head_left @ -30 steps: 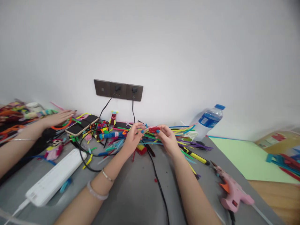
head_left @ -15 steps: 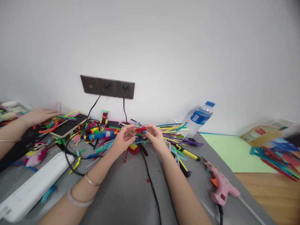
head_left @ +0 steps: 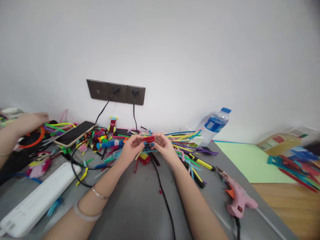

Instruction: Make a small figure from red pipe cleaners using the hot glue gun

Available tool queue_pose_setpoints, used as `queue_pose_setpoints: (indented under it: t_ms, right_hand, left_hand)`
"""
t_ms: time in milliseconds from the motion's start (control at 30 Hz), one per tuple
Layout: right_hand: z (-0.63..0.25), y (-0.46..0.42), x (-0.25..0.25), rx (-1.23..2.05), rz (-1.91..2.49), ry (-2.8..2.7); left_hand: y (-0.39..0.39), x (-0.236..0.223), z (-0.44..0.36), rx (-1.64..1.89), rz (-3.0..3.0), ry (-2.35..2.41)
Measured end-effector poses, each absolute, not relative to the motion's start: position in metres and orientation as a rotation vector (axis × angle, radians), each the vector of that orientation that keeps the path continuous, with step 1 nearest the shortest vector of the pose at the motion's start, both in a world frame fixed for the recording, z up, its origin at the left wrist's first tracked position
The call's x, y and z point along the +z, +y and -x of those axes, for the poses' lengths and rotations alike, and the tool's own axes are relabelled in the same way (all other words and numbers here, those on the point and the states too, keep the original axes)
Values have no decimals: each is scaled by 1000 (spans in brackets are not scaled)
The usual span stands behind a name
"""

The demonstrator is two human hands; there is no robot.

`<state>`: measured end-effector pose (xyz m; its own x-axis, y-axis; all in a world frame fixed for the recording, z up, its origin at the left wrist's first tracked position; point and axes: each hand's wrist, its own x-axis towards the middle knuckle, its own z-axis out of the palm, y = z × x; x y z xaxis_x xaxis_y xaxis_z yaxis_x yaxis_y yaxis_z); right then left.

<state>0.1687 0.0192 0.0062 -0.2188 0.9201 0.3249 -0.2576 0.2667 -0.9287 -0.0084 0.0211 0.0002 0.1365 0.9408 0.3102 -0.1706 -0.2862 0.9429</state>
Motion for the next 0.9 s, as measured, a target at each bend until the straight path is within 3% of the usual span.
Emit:
queue_pose_setpoints:
  t_ms: [400,900]
  right_hand:
    - [-171,20,7,1210,810,-1354]
    - [-174,18,7,1325,927,-1242]
  left_hand:
    - [20,-5,4,1340,-1380,763]
    - [11,-1,4,1532,-1887,896]
